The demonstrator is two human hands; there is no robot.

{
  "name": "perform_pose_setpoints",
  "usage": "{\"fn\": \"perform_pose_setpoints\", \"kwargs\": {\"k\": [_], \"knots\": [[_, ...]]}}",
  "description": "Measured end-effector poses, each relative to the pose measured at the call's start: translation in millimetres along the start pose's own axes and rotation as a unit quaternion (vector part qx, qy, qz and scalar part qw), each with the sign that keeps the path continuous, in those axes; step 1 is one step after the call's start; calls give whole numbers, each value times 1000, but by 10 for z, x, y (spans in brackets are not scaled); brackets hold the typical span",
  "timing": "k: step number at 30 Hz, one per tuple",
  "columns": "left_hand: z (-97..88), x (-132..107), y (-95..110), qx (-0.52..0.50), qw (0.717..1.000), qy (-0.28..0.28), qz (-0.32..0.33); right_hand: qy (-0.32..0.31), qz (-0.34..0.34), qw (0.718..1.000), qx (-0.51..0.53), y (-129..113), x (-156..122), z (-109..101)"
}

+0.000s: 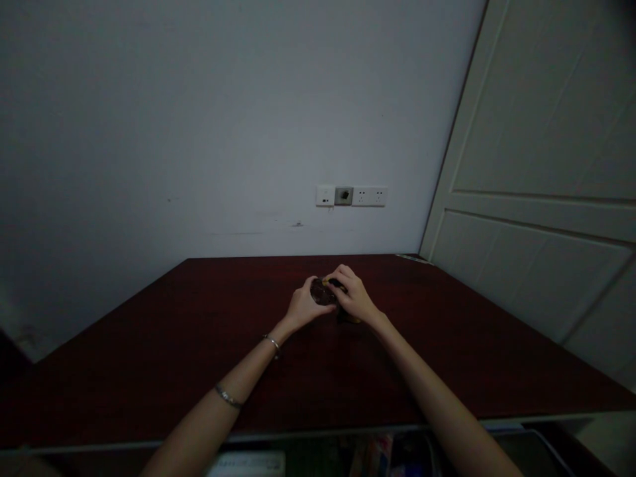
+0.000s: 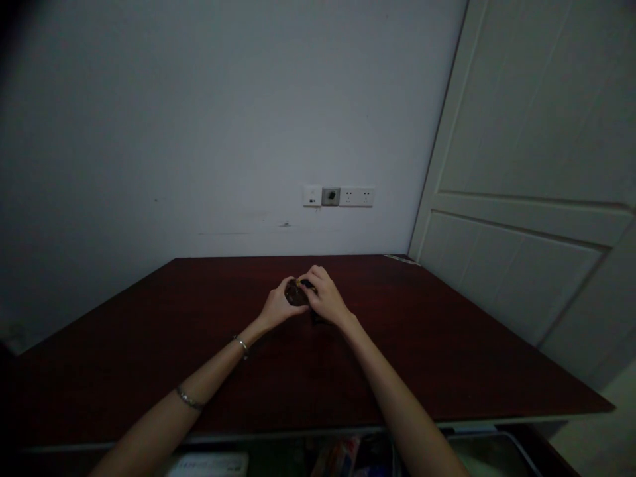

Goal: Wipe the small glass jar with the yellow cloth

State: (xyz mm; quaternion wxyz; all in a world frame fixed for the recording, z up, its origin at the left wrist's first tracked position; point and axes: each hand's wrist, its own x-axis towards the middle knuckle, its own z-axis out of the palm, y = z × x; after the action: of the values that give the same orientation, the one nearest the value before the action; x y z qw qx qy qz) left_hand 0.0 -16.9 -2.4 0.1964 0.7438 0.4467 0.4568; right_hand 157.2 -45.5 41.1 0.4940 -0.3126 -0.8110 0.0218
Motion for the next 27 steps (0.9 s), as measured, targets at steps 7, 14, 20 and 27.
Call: {"fn": "perform_pose_setpoints", "kwargs": {"k": [7, 14, 20, 27], "knots": [[3, 47, -108, -29, 999, 25, -34, -9, -15, 1000, -21, -19, -111, 63], [-16, 54, -128, -47, 998, 28, -27, 35, 1, 999, -18, 24, 29, 145], [-21, 96, -160, -74, 996, 38, -31, -28, -40, 994, -100, -160, -64, 167], [-39, 80, -129, -41, 997, 49, -35, 18, -6, 998, -62, -49, 78, 209]]}}
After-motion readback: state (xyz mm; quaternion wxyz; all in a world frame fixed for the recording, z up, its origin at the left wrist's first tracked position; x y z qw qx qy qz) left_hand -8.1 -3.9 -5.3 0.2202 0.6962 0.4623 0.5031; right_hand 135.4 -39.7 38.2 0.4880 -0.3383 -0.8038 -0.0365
